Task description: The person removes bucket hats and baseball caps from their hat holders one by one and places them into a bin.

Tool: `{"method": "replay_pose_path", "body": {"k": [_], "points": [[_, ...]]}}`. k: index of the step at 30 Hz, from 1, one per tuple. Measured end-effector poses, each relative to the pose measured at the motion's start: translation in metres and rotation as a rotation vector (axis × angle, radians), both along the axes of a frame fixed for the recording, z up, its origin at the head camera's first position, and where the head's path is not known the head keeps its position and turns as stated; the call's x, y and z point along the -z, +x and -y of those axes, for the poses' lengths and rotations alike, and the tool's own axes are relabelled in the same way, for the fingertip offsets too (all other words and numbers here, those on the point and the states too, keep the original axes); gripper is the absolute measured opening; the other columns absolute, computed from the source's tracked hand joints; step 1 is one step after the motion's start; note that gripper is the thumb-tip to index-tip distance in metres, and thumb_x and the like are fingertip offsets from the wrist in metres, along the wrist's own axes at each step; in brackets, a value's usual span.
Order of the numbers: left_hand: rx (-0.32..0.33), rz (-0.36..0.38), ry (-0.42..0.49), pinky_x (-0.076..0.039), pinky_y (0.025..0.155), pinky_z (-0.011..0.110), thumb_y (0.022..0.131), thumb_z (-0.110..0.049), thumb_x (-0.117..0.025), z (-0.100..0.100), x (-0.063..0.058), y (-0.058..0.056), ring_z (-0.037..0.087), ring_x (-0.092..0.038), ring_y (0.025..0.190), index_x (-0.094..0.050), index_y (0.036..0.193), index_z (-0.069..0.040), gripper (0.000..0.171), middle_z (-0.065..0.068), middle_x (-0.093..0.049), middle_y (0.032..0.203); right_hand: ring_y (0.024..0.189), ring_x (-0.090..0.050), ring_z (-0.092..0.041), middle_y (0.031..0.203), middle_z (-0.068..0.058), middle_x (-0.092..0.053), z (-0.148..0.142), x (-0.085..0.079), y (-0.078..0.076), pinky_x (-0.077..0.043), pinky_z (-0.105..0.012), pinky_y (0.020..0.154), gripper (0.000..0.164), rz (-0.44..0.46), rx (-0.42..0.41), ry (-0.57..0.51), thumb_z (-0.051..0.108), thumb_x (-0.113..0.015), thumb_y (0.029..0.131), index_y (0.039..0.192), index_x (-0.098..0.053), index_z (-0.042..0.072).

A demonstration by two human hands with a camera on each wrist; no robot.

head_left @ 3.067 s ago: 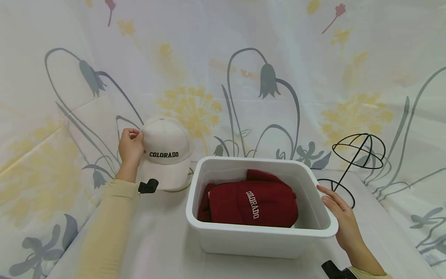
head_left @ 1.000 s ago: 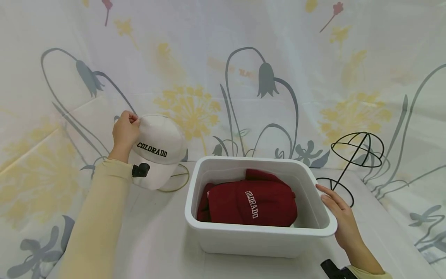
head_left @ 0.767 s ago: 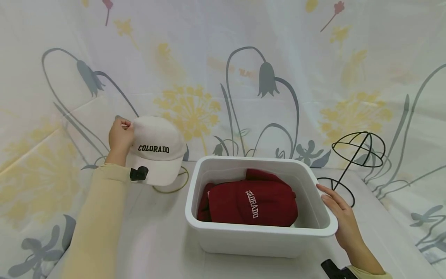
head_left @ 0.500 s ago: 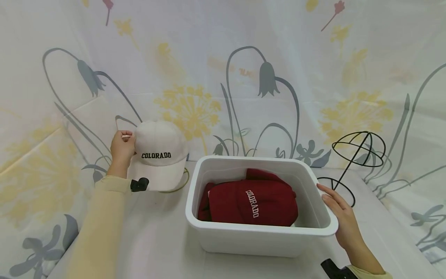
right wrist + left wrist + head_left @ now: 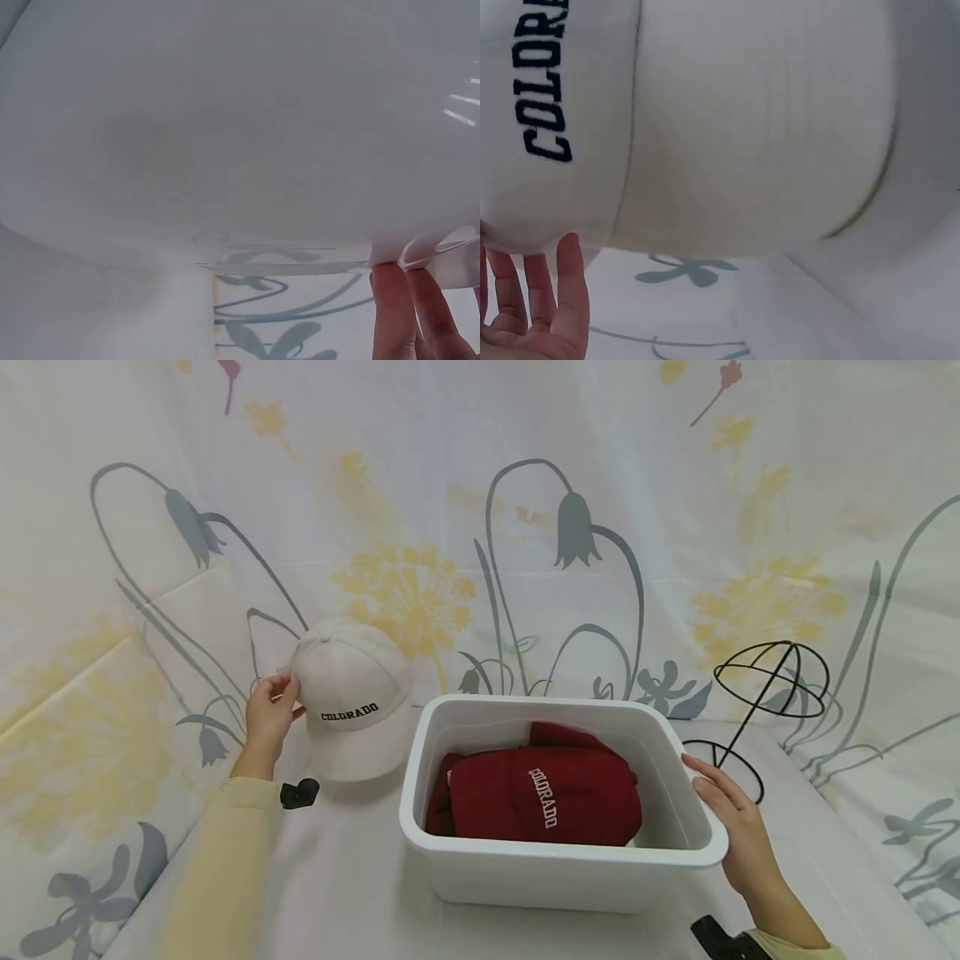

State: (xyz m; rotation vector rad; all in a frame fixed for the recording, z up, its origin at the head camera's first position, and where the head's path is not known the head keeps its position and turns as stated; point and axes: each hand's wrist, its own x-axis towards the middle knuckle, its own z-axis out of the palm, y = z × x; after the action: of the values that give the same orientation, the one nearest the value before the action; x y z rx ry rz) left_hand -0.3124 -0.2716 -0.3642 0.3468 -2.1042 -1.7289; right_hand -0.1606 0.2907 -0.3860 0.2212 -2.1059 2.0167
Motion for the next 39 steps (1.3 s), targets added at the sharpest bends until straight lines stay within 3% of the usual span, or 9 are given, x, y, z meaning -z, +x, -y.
{"method": "replay_pose_path", "body": {"k": [4, 7, 13, 18, 23, 26, 29, 33, 39], "points": [[0.025, 0.023, 0.023, -0.047, 0.090, 0.033, 0.097, -0.032, -0.046, -0.005, 0.001, 0.009, 0.014, -0.047, 0.105, -0.047, 0.119, -0.004, 0.036, 0.004, -0.044, 0.116, 0.096, -0.059, -0.004, 0.117, 0.013, -0.056, 0.000, -0.001, 0.000, -0.052, -0.023, 0.069, 0.037, 0.002, 0.002, 0.005, 0.018, -0.045, 0.099, 0.136, -0.048, 0.013], [0.066, 0.045, 0.027, -0.042, 0.096, 0.041, 0.096, -0.038, -0.046, -0.004, 0.004, 0.012, 0.022, -0.041, 0.121, -0.042, 0.125, -0.006, 0.044, 0.010, -0.039, 0.132, 0.096, -0.059, -0.004, 0.116, 0.014, -0.056, 0.000, -0.001, 0.000, -0.052, -0.023, 0.069, 0.037, 0.004, 0.000, 0.004, 0.018, -0.045, 0.099, 0.136, -0.048, 0.013], [0.240, 0.095, 0.107, -0.029, 0.100, 0.057, 0.092, -0.041, -0.053, 0.001, 0.017, 0.015, 0.037, -0.016, 0.136, -0.018, 0.138, -0.002, 0.069, 0.019, -0.005, 0.152, 0.095, -0.059, -0.004, 0.116, 0.013, -0.055, 0.000, -0.002, 0.000, -0.052, -0.023, 0.069, 0.037, 0.004, 0.006, 0.014, 0.019, -0.045, 0.099, 0.136, -0.048, 0.013], [0.380, 0.139, 0.206, -0.024, 0.099, 0.063, 0.091, -0.037, -0.056, 0.004, 0.028, 0.017, 0.044, -0.011, 0.135, -0.012, 0.134, -0.017, 0.064, 0.020, 0.009, 0.151, 0.095, -0.059, -0.004, 0.116, 0.013, -0.055, -0.001, -0.002, 0.000, -0.052, -0.023, 0.069, 0.037, 0.004, 0.009, 0.013, 0.019, -0.045, 0.099, 0.136, -0.048, 0.013], [0.401, 0.137, 0.218, -0.038, 0.095, 0.053, 0.093, -0.029, -0.055, 0.005, 0.039, 0.016, 0.037, -0.033, 0.126, -0.025, 0.113, -0.033, 0.037, 0.023, -0.009, 0.149, 0.095, -0.059, -0.004, 0.116, 0.014, -0.055, 0.000, -0.002, 0.000, -0.052, -0.023, 0.069, 0.037, 0.007, 0.009, 0.010, 0.019, -0.045, 0.099, 0.135, -0.049, 0.013], [0.347, 0.106, 0.151, -0.049, 0.082, 0.035, 0.093, -0.024, -0.057, 0.005, 0.041, 0.016, 0.027, -0.044, 0.113, -0.031, 0.110, -0.036, 0.033, 0.022, -0.022, 0.144, 0.095, -0.059, -0.004, 0.116, 0.014, -0.056, 0.000, -0.001, 0.000, -0.052, -0.023, 0.069, 0.037, 0.013, 0.005, 0.008, 0.019, -0.045, 0.099, 0.136, -0.048, 0.013], [0.303, 0.052, 0.097, -0.051, 0.069, 0.024, 0.092, -0.017, -0.058, 0.007, 0.039, 0.018, 0.015, -0.050, 0.100, -0.038, 0.115, -0.036, 0.036, 0.017, -0.032, 0.136, 0.096, -0.059, -0.004, 0.116, 0.014, -0.056, 0.001, -0.001, 0.000, -0.052, -0.023, 0.069, 0.037, 0.019, 0.003, 0.007, 0.019, -0.045, 0.099, 0.136, -0.048, 0.014], [0.300, -0.024, 0.083, -0.052, 0.065, 0.022, 0.092, -0.011, -0.057, 0.012, 0.034, 0.023, 0.003, -0.053, 0.088, -0.047, 0.117, -0.034, 0.036, 0.004, -0.039, 0.123, 0.095, -0.059, -0.003, 0.115, 0.015, -0.056, 0.000, -0.001, 0.000, -0.052, -0.023, 0.068, 0.037, 0.020, 0.006, 0.016, 0.019, -0.044, 0.099, 0.136, -0.048, 0.014], [0.333, -0.070, 0.126, -0.053, 0.063, 0.021, 0.092, -0.010, -0.057, 0.019, 0.023, 0.030, 0.003, -0.056, 0.082, -0.055, 0.118, -0.030, 0.033, -0.006, -0.043, 0.112, 0.095, -0.059, -0.003, 0.116, 0.014, -0.055, 0.001, -0.002, 0.000, -0.052, -0.023, 0.068, 0.037, 0.018, 0.008, 0.022, 0.019, -0.044, 0.099, 0.136, -0.047, 0.014]]}}
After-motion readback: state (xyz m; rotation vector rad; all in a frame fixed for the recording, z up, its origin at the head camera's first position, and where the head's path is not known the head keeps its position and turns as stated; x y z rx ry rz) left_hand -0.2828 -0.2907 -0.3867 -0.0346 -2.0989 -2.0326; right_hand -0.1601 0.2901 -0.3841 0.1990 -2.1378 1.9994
